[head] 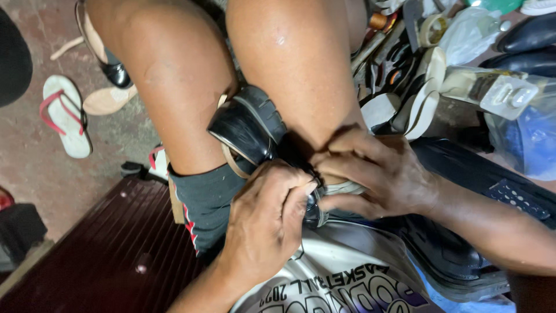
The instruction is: The person sits on the floor and sews a black high-heeled shoe using a needle and thread. They repeatedly pass the needle through the shoe's heel area and pull the thread to secure the stitching.
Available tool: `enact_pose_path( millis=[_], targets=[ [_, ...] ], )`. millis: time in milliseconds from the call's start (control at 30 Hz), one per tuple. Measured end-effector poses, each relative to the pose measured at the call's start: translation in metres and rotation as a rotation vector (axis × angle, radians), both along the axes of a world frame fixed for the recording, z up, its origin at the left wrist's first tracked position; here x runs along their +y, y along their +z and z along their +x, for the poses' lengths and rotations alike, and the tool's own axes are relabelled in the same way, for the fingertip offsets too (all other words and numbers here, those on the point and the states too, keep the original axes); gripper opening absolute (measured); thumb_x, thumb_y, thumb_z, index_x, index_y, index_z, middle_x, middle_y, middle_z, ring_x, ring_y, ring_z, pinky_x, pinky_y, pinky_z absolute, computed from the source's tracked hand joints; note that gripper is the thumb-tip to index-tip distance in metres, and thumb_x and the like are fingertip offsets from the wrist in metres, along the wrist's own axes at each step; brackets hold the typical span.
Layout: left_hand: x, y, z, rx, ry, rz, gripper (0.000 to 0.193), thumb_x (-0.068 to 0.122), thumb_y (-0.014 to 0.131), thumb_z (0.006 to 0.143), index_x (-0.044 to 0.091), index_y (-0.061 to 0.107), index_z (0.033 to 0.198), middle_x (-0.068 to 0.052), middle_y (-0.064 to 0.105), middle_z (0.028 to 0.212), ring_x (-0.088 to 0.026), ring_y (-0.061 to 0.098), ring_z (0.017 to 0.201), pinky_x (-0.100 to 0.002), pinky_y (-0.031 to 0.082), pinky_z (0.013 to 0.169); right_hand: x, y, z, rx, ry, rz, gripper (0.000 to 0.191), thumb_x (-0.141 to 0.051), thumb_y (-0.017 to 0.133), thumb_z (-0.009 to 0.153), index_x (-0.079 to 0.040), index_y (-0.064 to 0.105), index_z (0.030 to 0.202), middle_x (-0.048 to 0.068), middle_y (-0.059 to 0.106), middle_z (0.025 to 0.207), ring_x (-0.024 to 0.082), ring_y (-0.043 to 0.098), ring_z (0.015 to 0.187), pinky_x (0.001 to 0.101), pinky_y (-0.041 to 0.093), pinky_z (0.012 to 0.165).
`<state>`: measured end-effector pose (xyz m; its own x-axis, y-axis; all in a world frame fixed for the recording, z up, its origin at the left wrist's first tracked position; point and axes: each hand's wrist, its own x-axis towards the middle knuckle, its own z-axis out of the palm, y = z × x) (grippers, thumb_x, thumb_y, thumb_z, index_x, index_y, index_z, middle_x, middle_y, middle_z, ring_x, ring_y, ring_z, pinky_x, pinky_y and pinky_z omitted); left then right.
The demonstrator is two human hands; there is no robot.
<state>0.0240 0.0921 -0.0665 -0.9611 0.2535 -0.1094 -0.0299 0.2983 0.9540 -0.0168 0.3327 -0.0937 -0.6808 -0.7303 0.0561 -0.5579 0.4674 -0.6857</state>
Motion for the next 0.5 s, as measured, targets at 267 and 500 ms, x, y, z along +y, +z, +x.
enact_pose_path(
  millis=[267, 500],
  targets=[
    [-0.009, 0.013, -0.005, -0.297, -0.060, 0.364, 0.049, -0.003, 0.059, 0.098, 0.006, 0.047, 0.145, -0.006, 0.074, 0.096, -0.014, 0.075, 0.081, -0.032, 0.062, 0.070, 0.009, 0.028, -0.001, -0.737, -0.047, -0.095, 0.010, -0.012, 0.071, 0.094, -0.008, 0.064, 0.088, -0.001, 0.069, 0.079, 0.007, 0.071, 0.061, 0.0231, 0.058, 0.048],
    [-0.001, 0.012, -0.009, -0.167, -0.185, -0.020, 0.077, 0.009, 0.078, 0.092, 0.017, 0.038, 0.157, -0.012, 0.068, 0.104, -0.024, 0.072, 0.078, -0.038, 0.062, 0.069, 0.009, 0.035, 0.006, -0.604, -0.092, -0.219, 0.005, -0.014, 0.069, 0.098, -0.011, 0.069, 0.094, 0.000, 0.073, 0.079, 0.007, 0.067, 0.056, 0.0238, 0.054, 0.046]
  ],
)
